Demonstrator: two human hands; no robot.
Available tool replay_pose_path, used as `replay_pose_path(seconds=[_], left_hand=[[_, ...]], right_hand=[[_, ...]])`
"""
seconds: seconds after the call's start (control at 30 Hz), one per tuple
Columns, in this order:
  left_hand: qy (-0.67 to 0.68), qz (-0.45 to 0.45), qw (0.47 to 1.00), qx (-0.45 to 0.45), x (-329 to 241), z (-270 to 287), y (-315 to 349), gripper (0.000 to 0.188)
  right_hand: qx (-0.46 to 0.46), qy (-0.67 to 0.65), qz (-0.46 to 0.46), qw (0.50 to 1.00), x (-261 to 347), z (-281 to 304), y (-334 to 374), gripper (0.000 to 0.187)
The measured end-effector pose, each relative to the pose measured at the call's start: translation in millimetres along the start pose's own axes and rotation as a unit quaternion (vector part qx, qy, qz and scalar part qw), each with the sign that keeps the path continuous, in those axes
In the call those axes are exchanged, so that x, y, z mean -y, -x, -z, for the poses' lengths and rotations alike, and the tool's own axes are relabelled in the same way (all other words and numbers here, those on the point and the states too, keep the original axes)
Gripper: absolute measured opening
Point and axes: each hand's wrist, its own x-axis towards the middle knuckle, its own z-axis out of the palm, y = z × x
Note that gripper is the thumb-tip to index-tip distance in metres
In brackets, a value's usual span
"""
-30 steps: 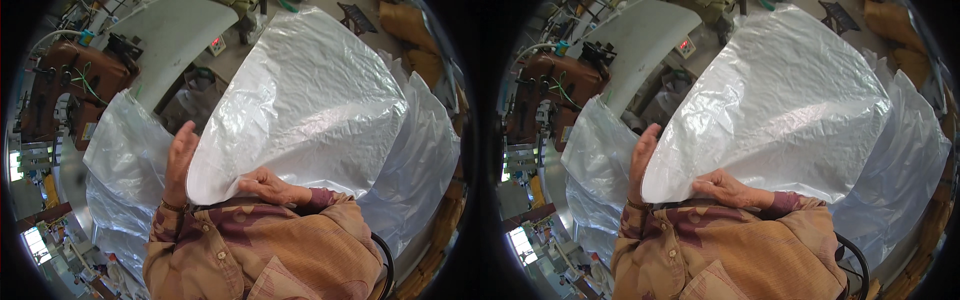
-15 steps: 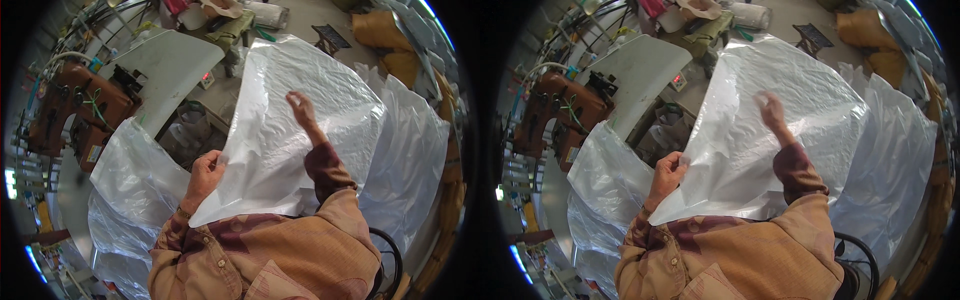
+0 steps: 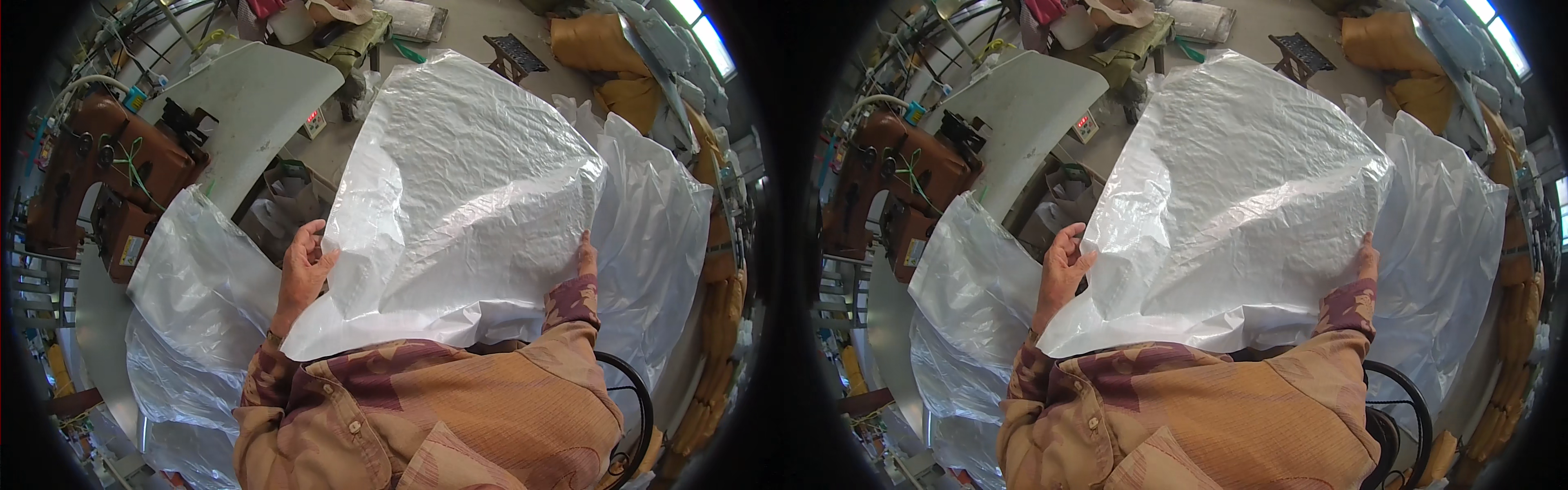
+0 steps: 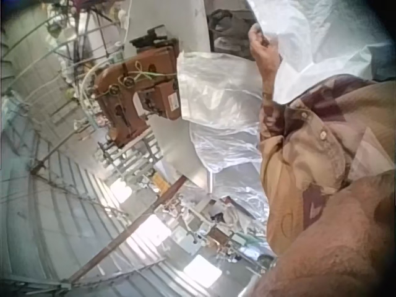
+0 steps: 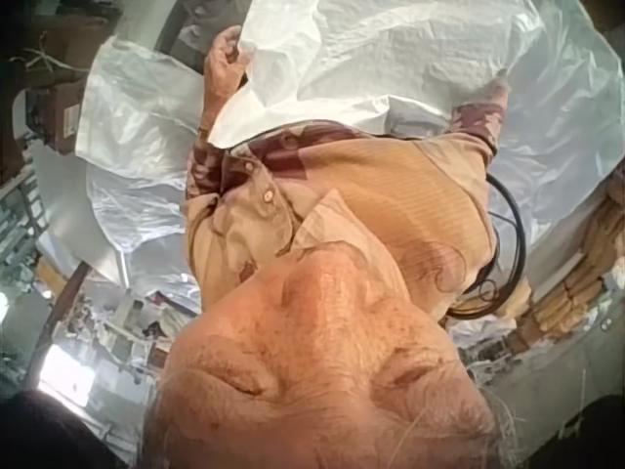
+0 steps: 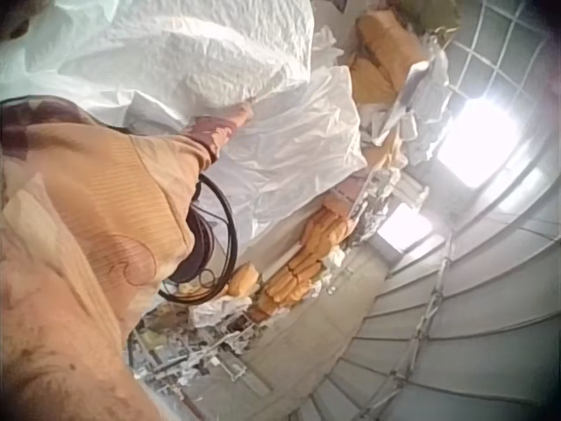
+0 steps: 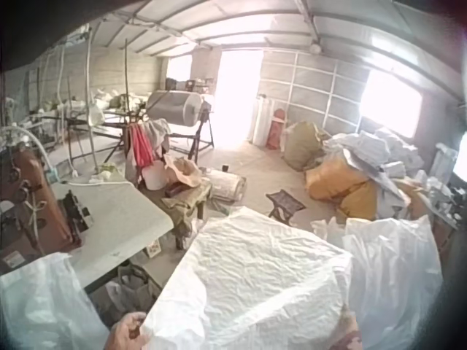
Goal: The person threads a sewing machine and sews a white plastic bag. They fold, align, and feed the bag through the machine, sewing along its edges to create seams.
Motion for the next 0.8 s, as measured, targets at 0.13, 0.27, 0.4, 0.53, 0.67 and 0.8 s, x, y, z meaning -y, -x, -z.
replay_pose_path(seconds=[0.13, 0.27, 0.4, 0.53, 0.67, 0.8], left_hand=[[0.033, 0.015, 0.999, -0.003, 12.3, 5.5, 0.7, 0.049], [0.187, -0.065, 0.980, -0.020, -26.9, 20.5, 15.9, 0.055], [0.200, -0.061, 0.972, -0.109, -42.2, 32.2, 23.3, 0.053], [0.164, -0.021, 0.973, -0.162, 2.0, 52.8, 11.0, 0.046], [0.218, 0.056, 0.959, -0.171, 24.3, 58.0, 8.8, 0.040], [0.049, 0.024, 0.984, -0.168, 54.7, 47.4, 9.6, 0.038]], right_hand=[[0.020, 0.029, 0.011, 0.999, -59.6, -12.4, 31.4, 0.068], [0.036, 0.041, 0.010, 0.998, -93.4, -21.8, 53.2, 0.062], [0.035, 0.041, 0.022, 0.998, -90.3, -27.9, 56.1, 0.057], [0.027, 0.054, 0.037, 0.998, -86.6, -19.0, 59.6, 0.051], [0.020, 0.073, 0.048, 0.996, -89.7, -13.4, 56.9, 0.046], [-0.007, 0.112, 0.076, 0.991, -76.5, 6.8, 42.7, 0.040]])
